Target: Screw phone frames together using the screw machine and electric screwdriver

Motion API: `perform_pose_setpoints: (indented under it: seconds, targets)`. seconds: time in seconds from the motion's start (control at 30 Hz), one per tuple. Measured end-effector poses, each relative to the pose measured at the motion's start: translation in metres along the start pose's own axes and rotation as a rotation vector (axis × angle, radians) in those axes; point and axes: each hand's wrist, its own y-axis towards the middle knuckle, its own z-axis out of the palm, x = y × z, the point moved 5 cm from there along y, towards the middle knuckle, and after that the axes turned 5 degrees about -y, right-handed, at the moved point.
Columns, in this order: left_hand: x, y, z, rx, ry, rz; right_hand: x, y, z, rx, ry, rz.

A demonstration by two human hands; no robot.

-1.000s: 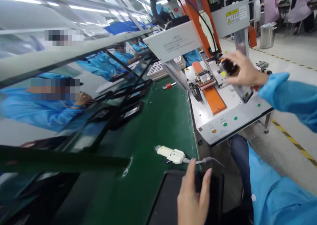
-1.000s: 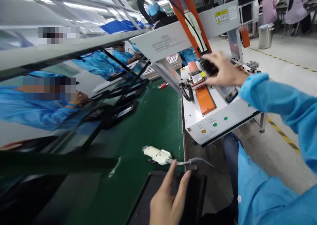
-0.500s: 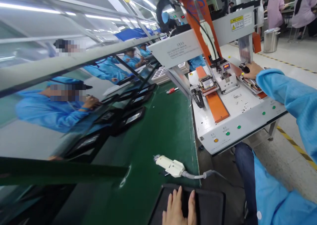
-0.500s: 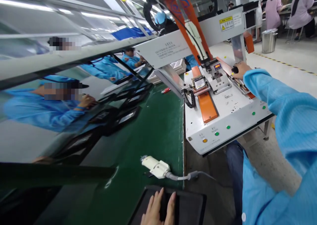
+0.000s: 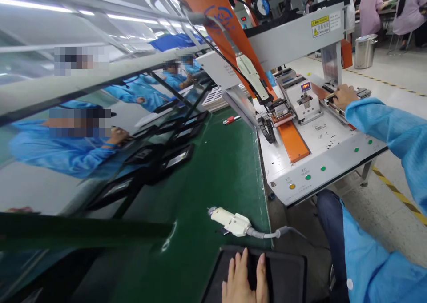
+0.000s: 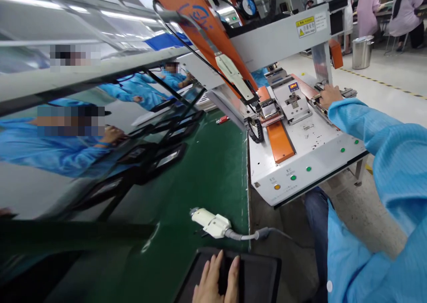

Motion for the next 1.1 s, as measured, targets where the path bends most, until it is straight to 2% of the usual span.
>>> perform_pose_setpoints:
  seconds: [0.1, 0.2, 0.3, 0.4, 0.57, 0.9, 1.1]
  targets:
    - [-0.006, -0.001, 0.000, -0.028, -0.007, -0.011, 0.010, -0.031, -0.017, -0.035, 0.044, -0.020]
    - [-0.015, -0.003, -0.003, -0.023, -0.017, -0.013, 0.011, -0.097, -0.023, -0.064, 0.173, 0.067]
    - [-0.024, -0.004, -0.006, 0.004, -0.022, -0.002, 0.002, -0.173, -0.008, 0.035, 0.238, 0.147]
    - [-0.029, -0.004, -0.007, -0.004, -0.027, -0.003, -0.015, -0.219, 0.012, 0.148, 0.285, 0.205]
    - [-0.029, -0.006, -0.006, -0.018, -0.047, -0.007, -0.037, -0.235, 0.037, 0.365, 0.541, 0.520]
    - [-0.035, -0.007, -0.004, -0.032, -0.061, 0.007, -0.047, -0.246, 0.042, 0.371, 0.552, 0.588]
    - [-0.038, -0.006, -0.004, -0.036, -0.061, 0.007, -0.042, -0.251, 0.053, 0.336, 0.555, 0.614]
